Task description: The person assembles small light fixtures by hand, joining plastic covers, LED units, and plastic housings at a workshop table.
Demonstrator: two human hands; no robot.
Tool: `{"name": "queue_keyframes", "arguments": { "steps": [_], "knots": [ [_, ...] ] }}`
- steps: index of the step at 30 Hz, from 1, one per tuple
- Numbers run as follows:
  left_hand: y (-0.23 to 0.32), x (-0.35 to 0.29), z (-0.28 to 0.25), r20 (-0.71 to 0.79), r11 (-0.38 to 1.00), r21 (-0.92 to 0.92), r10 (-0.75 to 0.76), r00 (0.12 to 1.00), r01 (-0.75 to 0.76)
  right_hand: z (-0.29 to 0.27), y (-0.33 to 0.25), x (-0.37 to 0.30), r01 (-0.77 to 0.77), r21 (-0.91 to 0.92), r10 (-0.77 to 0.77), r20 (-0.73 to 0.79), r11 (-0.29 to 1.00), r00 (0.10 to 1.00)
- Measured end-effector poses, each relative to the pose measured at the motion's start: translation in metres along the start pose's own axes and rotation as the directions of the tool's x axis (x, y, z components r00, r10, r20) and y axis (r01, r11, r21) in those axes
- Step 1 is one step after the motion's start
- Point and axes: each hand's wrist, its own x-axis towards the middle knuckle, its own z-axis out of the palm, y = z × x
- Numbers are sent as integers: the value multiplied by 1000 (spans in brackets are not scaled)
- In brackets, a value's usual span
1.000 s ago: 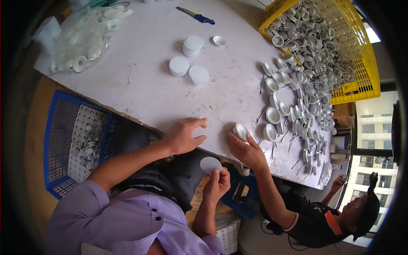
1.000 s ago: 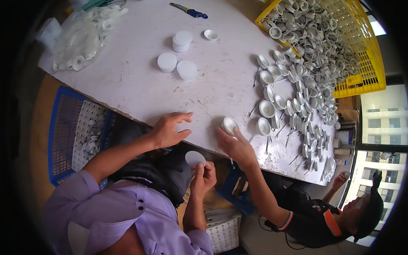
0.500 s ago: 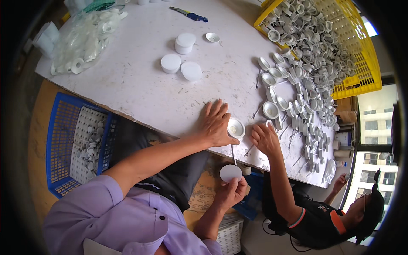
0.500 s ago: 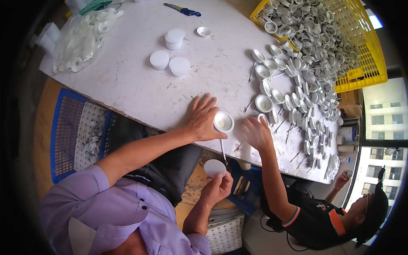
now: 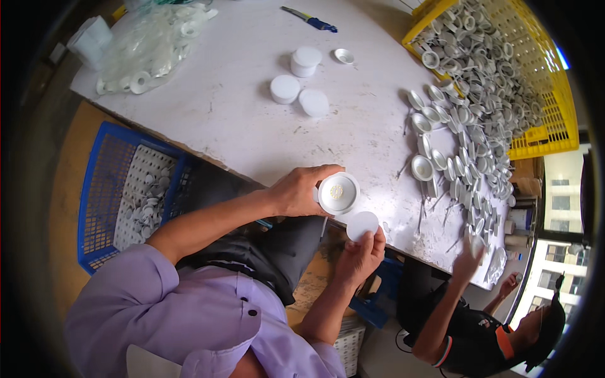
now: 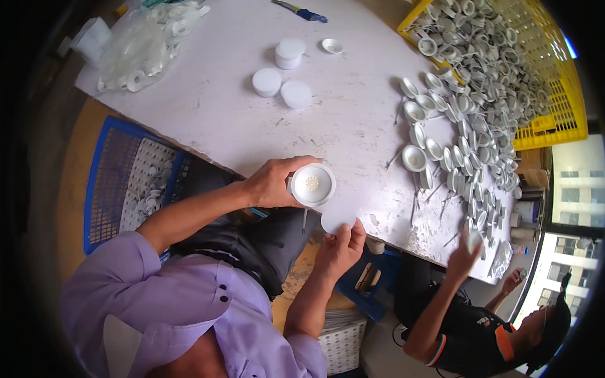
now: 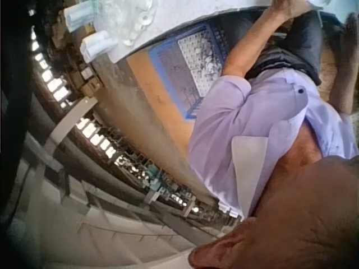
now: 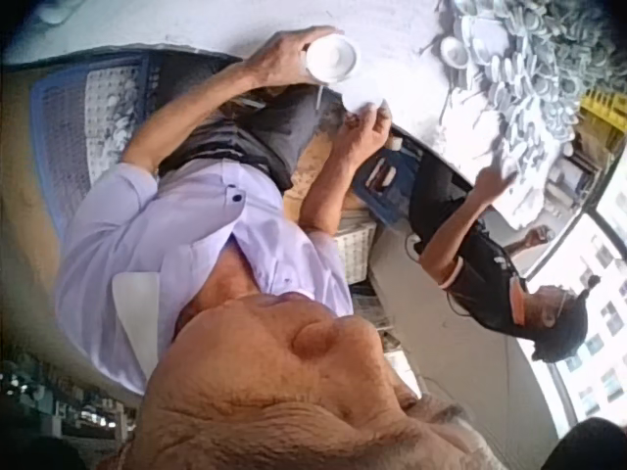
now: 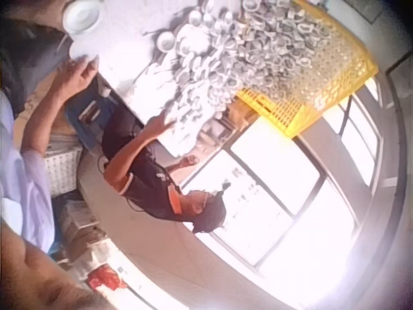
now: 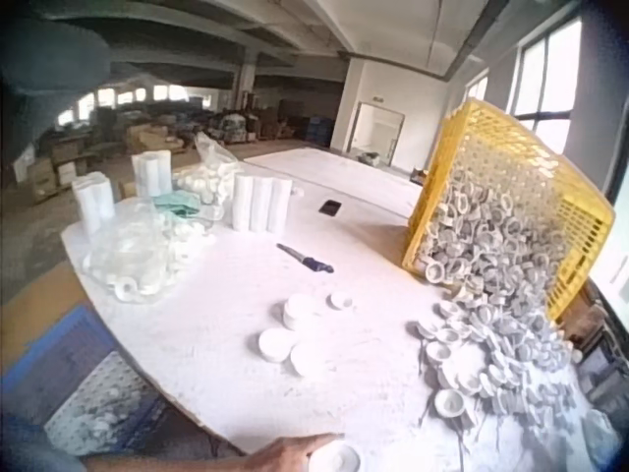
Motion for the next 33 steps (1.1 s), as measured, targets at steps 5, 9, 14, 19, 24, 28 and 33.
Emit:
{"name": "queue_keyframes", "arguments": {
  "steps": [5, 9, 14, 19, 24, 28, 33],
  "knots": [
    [-6, -28, -26, 57, 965, -148, -208, 976, 214, 28, 32, -5, -147, 2, 147, 86, 989, 985],
    [-16, -41, -38, 153, 845, -409, -310, 938, 346, 49, 47, -11, -152, -47, 157, 126, 987, 979],
    [-27, -51, -43, 102, 837, -485, -234, 967, 254, 54, 61, -13, -177, -66, 186, 168, 982, 968],
    [-29, -52, -48, 63, 846, -477, -239, 969, 240, 65, 61, -16, -285, -95, 297, 143, 954, 944],
    [-23, -50, -51, 156, 835, -478, -225, 962, 273, 67, 67, -17, -276, -78, 285, 159, 958, 945],
    [-28, -52, -49, 171, 755, -615, -155, 973, 228, 69, 73, -17, -246, -88, 257, 166, 965, 952],
    [-36, -51, -43, 87, 805, -546, -221, 971, 232, 77, 72, -18, -325, -44, 328, 176, 945, 928]
  ]
}}
